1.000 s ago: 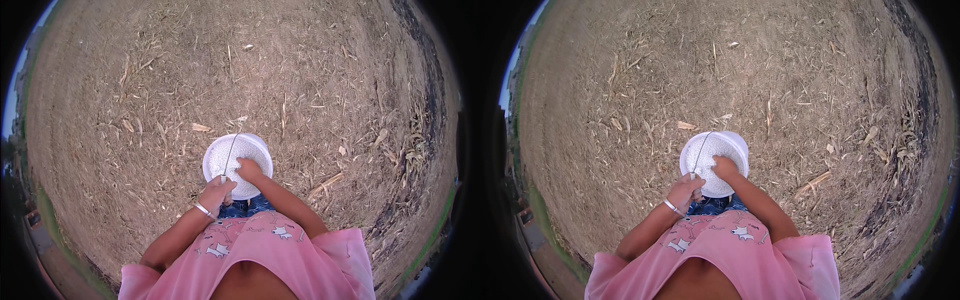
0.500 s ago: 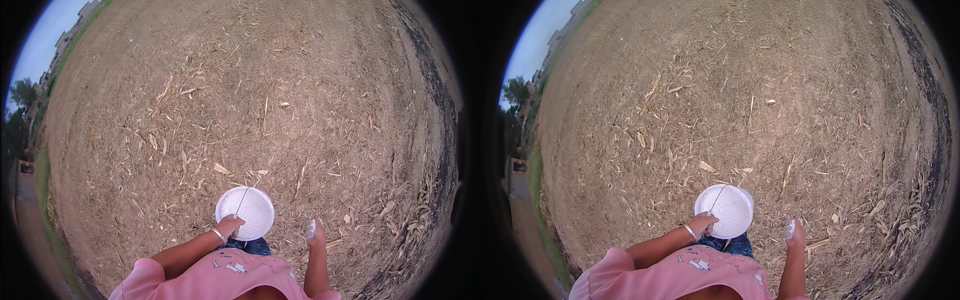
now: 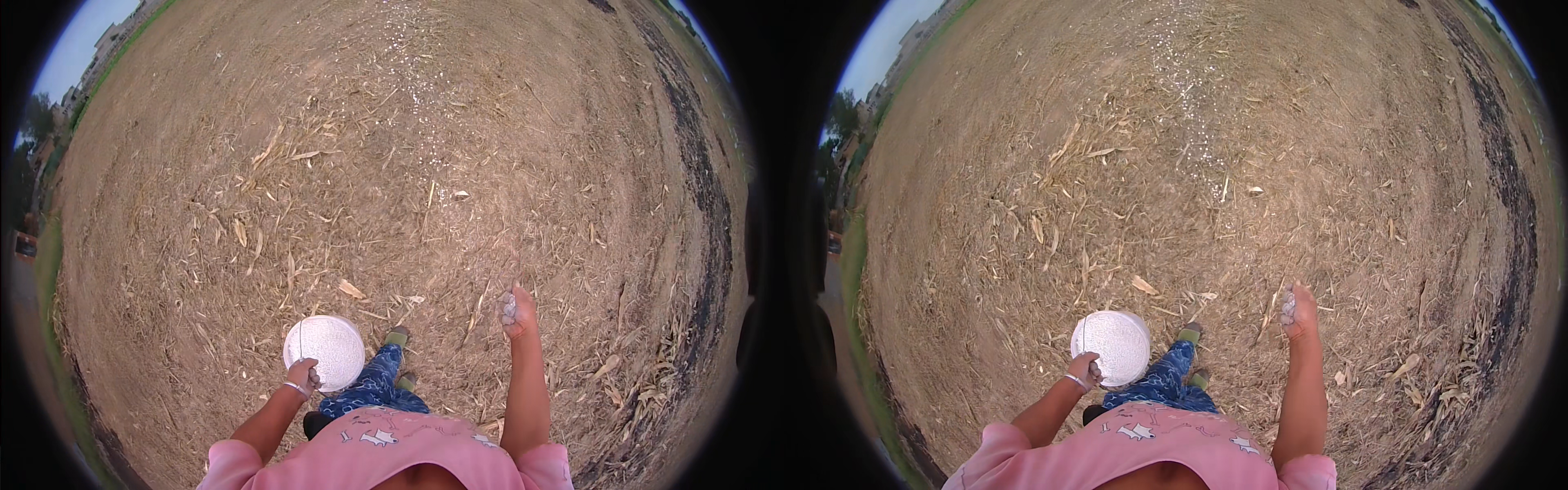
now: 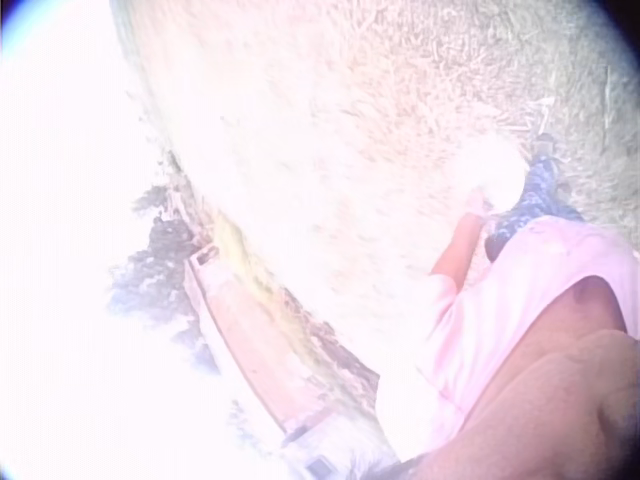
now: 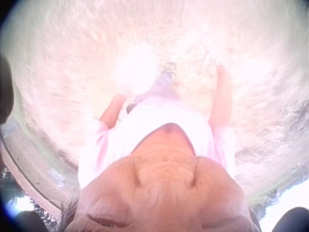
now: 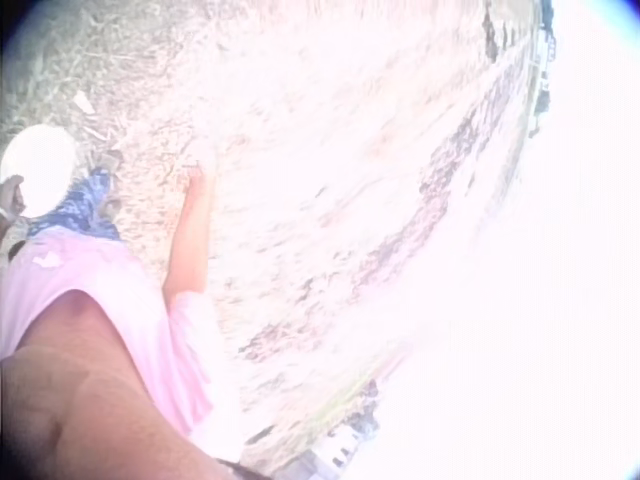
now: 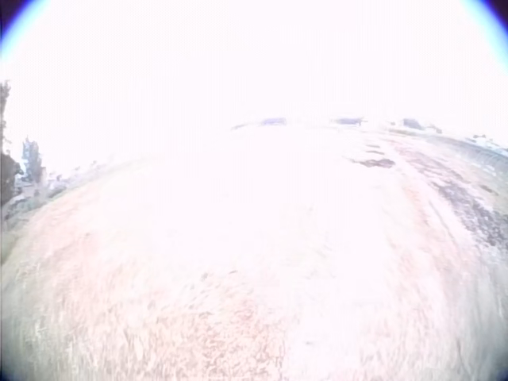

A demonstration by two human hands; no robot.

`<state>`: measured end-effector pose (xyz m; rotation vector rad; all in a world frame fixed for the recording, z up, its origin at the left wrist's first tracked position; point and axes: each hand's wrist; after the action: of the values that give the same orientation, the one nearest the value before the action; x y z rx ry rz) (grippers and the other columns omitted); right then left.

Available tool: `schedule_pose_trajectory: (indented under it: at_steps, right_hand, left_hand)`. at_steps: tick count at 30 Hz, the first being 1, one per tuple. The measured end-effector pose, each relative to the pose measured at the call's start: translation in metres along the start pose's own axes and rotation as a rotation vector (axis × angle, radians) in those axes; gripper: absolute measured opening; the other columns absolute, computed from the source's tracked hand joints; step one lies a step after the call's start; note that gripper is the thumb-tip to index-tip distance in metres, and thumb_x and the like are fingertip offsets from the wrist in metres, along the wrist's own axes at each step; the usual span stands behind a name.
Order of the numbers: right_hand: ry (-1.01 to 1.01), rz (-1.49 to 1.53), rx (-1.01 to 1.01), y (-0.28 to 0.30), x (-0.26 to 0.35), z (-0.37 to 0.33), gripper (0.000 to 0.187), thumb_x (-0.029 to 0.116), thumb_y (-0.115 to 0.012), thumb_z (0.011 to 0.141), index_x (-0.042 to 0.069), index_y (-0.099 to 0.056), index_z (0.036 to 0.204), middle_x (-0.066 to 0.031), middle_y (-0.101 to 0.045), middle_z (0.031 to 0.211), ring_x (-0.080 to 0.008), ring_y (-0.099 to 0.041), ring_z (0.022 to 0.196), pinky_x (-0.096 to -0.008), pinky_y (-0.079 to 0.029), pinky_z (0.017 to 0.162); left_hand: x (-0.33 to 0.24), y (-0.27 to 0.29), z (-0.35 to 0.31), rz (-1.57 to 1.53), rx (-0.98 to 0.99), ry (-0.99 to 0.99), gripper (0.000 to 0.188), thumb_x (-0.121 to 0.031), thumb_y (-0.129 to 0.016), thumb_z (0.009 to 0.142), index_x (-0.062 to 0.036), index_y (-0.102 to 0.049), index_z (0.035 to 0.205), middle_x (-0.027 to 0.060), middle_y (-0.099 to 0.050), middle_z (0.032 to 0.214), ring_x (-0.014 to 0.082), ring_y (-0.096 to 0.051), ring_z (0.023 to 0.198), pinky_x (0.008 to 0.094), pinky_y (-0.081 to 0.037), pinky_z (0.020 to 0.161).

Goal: The person walks across a harvested field while holding a white bowl filled with seeds. They repeatedly scoop seeds with their right hand and scatter them onto the ground in a wide arc.

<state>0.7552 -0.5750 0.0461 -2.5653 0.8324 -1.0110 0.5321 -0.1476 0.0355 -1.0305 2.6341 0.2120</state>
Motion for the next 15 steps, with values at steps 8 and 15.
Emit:
schedule_pose_trajectory:
  at_steps: [8,15]
  right_hand:
    - [-0.275,0.377,-0.710,0.208,-0.111,0.005,0.026,0.031,-0.037,0.088,0.011,-0.042,0.072,-0.0008,-0.037,0.053,-0.0117,-0.035,0.038,-0.0233,-0.030,0.031]
    - [0.439,0.271,0.086,-0.044,0.150,0.022,0.017,0.023,-0.040,0.089,0.008,-0.046,0.087,0.0002,-0.046,0.056,-0.0043,-0.038,0.038,-0.0165,-0.026,0.027]
  left_hand:
    - [0.000,0.049,0.037,-0.331,-0.140,0.135,0.021,-0.017,-0.048,0.075,-0.0155,-0.034,0.060,-0.0014,-0.027,0.045,0.0147,-0.032,0.041,0.0346,-0.031,0.042]
    - [-0.004,0.047,0.055,-0.298,-0.184,0.112,0.023,-0.018,-0.050,0.075,-0.0148,-0.035,0.057,-0.0007,-0.030,0.042,0.0156,-0.034,0.037,0.0374,-0.036,0.043]
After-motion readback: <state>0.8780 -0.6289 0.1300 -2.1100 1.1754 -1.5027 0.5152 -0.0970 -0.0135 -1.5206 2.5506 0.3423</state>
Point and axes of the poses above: each hand's wrist, its own z-axis towards the middle knuckle, its own y-axis out of the back of the hand, x = y × z
